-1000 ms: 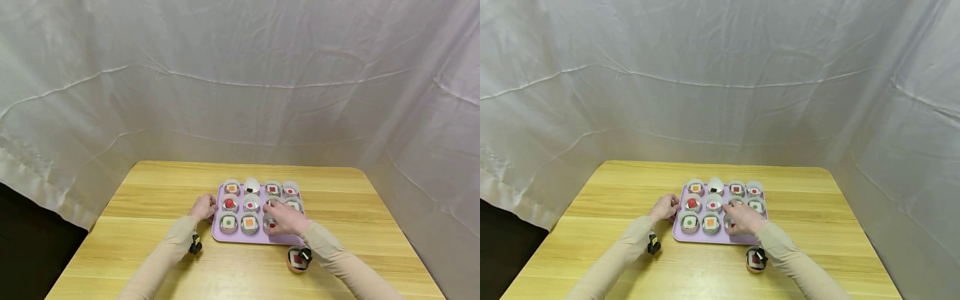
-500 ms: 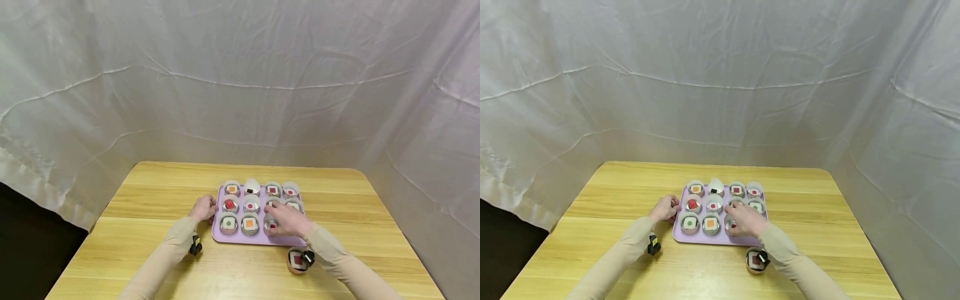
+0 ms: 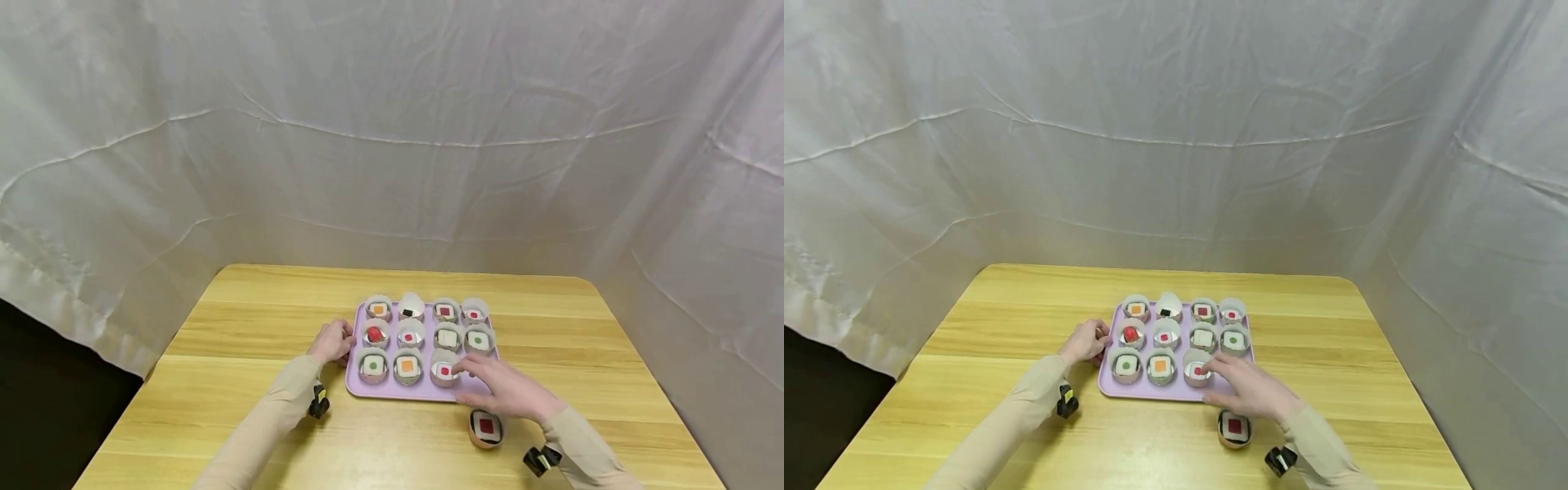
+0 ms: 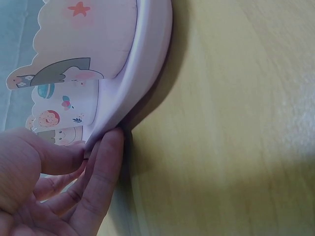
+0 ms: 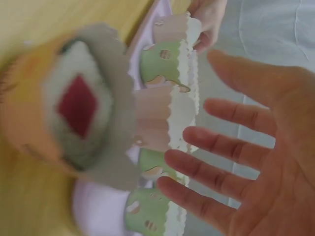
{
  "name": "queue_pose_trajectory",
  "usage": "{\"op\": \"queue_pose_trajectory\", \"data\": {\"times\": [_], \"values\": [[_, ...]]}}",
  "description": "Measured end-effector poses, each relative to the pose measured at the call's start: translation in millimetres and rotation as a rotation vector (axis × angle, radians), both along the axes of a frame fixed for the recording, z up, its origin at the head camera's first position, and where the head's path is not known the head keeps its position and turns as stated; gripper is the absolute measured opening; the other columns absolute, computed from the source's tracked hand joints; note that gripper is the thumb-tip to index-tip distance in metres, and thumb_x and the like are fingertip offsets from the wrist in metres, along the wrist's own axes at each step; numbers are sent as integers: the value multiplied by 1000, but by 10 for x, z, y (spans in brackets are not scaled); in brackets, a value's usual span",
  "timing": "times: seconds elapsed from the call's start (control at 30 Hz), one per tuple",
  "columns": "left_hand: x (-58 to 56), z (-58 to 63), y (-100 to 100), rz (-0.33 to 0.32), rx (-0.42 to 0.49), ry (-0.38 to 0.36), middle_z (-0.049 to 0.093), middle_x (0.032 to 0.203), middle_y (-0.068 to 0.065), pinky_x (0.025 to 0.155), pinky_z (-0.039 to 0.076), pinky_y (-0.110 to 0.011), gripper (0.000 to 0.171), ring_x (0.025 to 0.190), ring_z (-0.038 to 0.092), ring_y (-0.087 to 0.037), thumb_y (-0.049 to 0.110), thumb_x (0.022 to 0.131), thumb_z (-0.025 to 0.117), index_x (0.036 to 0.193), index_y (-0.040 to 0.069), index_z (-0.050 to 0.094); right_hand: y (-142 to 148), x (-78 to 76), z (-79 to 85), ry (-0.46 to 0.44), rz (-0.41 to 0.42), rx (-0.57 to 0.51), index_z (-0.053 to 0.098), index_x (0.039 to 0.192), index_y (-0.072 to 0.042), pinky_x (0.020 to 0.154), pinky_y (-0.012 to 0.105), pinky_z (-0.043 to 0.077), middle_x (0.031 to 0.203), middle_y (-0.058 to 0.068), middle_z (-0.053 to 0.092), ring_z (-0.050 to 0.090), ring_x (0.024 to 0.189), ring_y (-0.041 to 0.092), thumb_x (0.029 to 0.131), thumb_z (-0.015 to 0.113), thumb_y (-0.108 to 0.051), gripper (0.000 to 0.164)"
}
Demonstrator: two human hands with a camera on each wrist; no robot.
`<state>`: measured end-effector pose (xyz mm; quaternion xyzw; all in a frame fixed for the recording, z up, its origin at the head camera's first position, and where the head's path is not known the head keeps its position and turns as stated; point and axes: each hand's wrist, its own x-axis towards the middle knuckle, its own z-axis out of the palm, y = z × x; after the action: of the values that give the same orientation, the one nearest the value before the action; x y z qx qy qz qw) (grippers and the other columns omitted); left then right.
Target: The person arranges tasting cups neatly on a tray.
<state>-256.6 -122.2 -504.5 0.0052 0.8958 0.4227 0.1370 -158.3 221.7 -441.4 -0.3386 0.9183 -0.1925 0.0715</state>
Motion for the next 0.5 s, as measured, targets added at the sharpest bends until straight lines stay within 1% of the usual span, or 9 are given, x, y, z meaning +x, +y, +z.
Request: {"op": "queue_pose_trajectory", "data": {"times": [0.17,0.27,0.4,0.5], "values": [[-8,-17,0,-2,-3,9,71,91,-19,48,61,-29,11,53,66,-17,2,96,60,105,-5,61,85,164,-38,9,43,-3,65,122,-14,90,38,57,116,-2,65,64,105,18,94,69,-41,39],[-10,-27,-3,-5,2,14,71,91,-19,48,61,-29,10,53,66,-16,1,96,60,103,-5,61,112,241,-57,2,60,13,65,124,-16,91,36,57,116,-4,64,62,104,14,91,71,-45,44],[0,-21,-4,-5,4,22,72,91,-20,47,60,-29,9,53,66,-16,0,95,60,102,-5,61,124,297,-95,-23,71,31,64,126,-16,89,31,57,116,-4,61,57,103,8,86,74,-52,55],[5,-14,3,-5,-2,27,72,92,-21,47,60,-29,9,53,66,-16,1,95,61,102,-5,61,117,317,-119,-71,63,43,64,127,-15,82,25,55,115,-3,60,54,99,5,81,77,-55,62]]}}
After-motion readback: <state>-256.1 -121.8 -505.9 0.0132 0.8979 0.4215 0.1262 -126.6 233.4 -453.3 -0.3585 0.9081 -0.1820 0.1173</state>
